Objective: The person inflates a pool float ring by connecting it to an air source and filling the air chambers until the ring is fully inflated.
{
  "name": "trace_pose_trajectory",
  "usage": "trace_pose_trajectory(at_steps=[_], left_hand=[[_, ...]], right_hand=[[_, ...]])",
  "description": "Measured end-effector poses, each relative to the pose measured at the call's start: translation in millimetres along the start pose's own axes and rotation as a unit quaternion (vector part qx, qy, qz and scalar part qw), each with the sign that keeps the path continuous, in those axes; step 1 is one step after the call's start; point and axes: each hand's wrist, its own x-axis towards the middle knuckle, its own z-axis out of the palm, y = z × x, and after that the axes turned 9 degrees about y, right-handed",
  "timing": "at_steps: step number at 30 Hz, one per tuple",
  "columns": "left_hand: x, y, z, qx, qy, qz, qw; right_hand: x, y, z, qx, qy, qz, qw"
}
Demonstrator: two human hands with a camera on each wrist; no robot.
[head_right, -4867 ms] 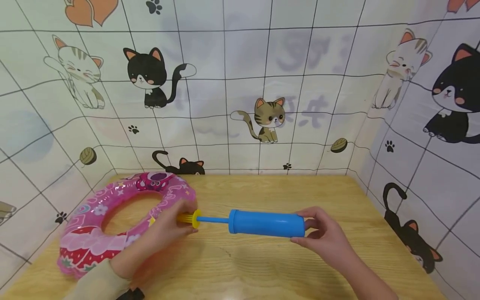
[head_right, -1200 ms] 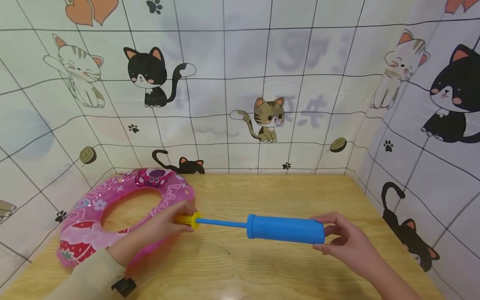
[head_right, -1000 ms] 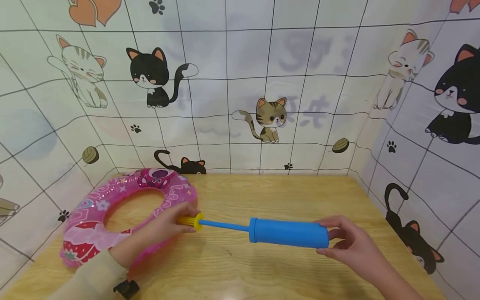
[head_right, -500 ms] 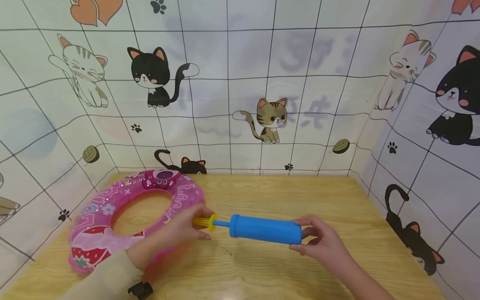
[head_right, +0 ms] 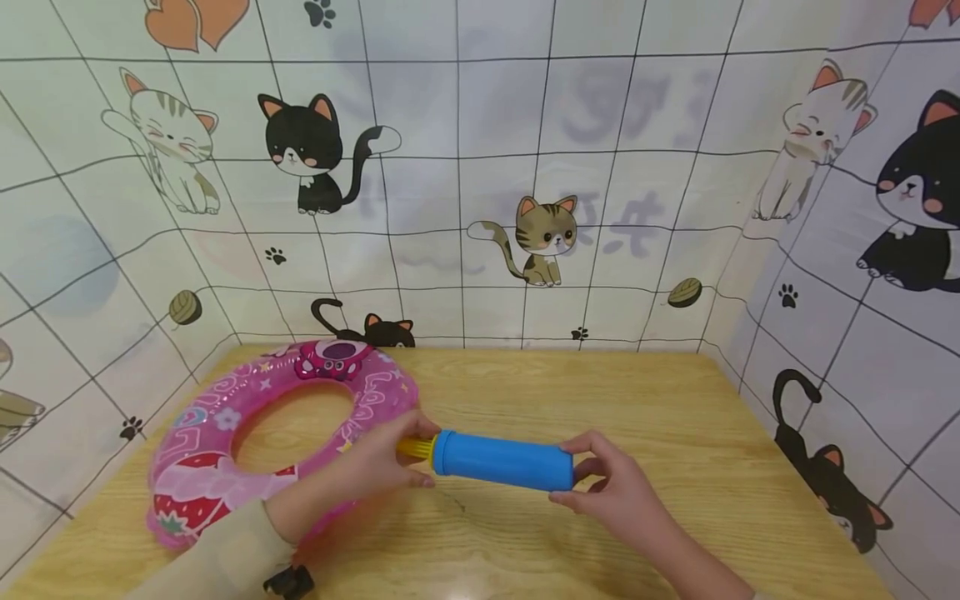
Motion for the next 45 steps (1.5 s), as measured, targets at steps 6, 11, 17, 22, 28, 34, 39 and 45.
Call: trace_pose_trajectory(at_steps=[6, 11, 17, 22, 28, 34, 39, 45], left_hand=[[-2.1, -0.8, -1.4, -0.008, -0.003, -0.002, 1.0000], [-6.2, -3.5, -5.6, -0.016, 0.001, -0.007, 0.9998], [-8.6, -10.0, -15.5, 0.000, 0.009, -0.020, 0.9998], [-10.1, -18.7, -26.0, -0.007, 0.013, -0.012, 0.9998], [-13.0, -27.9, -38.2, -0.005, 0.016, -0.023, 0.9996], [-15.1, -32.0, -44.0, -0.008, 0.005, -0.013, 0.9999], [-19.1, -30.4, -42.5, 0.009, 0.006, 0.009, 0.9999], [-17.4, -25.6, -34.0, 0.016, 0.008, 0.029, 0.9994]], right_hand=[[-8.2, -6, -9, -0.032, 0.007, -0.016, 0.9993], [-16.4, -6, -26, -0.045, 0.012, -0.039, 0.9982], [-21.4, 1, -49, -0.051, 0.012, -0.098, 0.9939], [-23.9, 6, -64, -0.052, 0.013, -0.119, 0.9914], [-27.9, 7, -78, -0.076, 0.024, -0.134, 0.9878], [-32.0, 5, -83, -0.097, 0.026, -0.150, 0.9836], [-36.3, 2, -83, -0.101, 0.005, -0.124, 0.9872], [-32.6, 2, -68, -0.084, -0.011, -0.129, 0.9880]])
